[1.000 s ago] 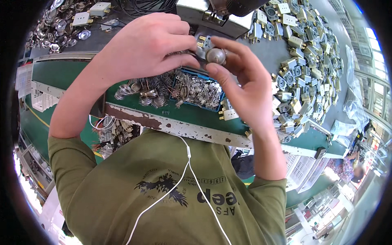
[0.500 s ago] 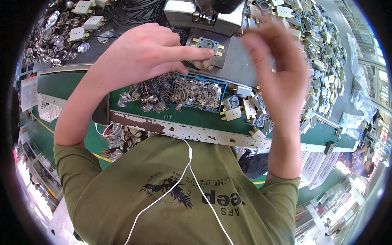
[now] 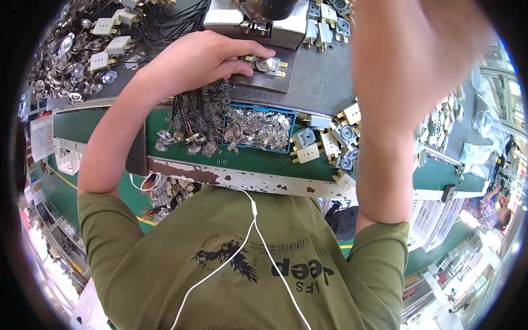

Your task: Assembling small electronic components on an industrial production line using an electric screwdriver.

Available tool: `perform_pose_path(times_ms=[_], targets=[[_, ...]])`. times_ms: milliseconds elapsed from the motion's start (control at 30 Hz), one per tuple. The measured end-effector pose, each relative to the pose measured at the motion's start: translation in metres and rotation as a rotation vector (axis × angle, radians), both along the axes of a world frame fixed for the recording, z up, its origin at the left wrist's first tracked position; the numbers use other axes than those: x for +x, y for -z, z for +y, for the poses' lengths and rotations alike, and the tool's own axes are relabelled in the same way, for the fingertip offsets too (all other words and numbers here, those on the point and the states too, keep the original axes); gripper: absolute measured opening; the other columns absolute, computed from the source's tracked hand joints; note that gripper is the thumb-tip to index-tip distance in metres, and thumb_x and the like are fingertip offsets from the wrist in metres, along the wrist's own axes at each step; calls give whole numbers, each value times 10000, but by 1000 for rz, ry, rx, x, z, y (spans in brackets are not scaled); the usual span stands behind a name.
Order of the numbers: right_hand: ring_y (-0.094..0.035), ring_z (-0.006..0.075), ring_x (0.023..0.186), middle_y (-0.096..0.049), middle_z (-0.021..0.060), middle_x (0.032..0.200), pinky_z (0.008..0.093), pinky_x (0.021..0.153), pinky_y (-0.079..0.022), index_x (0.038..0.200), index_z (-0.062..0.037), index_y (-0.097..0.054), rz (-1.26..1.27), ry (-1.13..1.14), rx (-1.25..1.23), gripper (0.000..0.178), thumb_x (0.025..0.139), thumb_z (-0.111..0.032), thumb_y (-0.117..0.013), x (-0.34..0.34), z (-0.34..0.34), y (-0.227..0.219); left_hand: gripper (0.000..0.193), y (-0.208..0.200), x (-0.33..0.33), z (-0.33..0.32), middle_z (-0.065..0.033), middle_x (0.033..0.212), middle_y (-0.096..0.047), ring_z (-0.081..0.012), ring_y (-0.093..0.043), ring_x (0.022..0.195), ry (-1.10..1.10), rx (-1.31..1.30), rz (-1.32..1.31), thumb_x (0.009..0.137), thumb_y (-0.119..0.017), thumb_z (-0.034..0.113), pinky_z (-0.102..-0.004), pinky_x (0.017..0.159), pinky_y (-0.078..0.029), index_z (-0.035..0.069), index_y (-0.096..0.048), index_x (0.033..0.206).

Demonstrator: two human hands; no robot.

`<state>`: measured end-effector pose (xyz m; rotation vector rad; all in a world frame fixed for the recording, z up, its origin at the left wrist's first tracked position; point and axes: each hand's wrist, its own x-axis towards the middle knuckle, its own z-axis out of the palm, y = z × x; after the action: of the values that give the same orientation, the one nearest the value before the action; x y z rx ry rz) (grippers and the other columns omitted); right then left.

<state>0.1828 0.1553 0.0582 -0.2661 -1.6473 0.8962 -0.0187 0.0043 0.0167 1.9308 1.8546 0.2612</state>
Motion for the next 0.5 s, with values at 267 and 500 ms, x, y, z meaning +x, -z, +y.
perform_pose_path(times_ms=[267, 500], targets=[[-677, 198, 749, -701, 157, 937, 307, 652, -547, 1215, 39, -595, 37, 67, -12, 255, 1003, -86, -663, 0, 62, 10, 336, 10, 1, 7, -109, 964, -747, -338, -714, 912, 40, 65, -37, 986, -647, 334, -477, 816, -565, 299, -670, 1319], [-661, 178, 689, -692, 134, 888, 289, 612, -534, 1177, 17, -594, 54, 56, -3, 242, 988, -97, -692, 28, 40, -13, 325, 10, 0, 5, -111, 965, -750, -333, -723, 929, 70, 112, 9, 983, -642, 319, -470, 781, -572, 291, -667, 1305]])
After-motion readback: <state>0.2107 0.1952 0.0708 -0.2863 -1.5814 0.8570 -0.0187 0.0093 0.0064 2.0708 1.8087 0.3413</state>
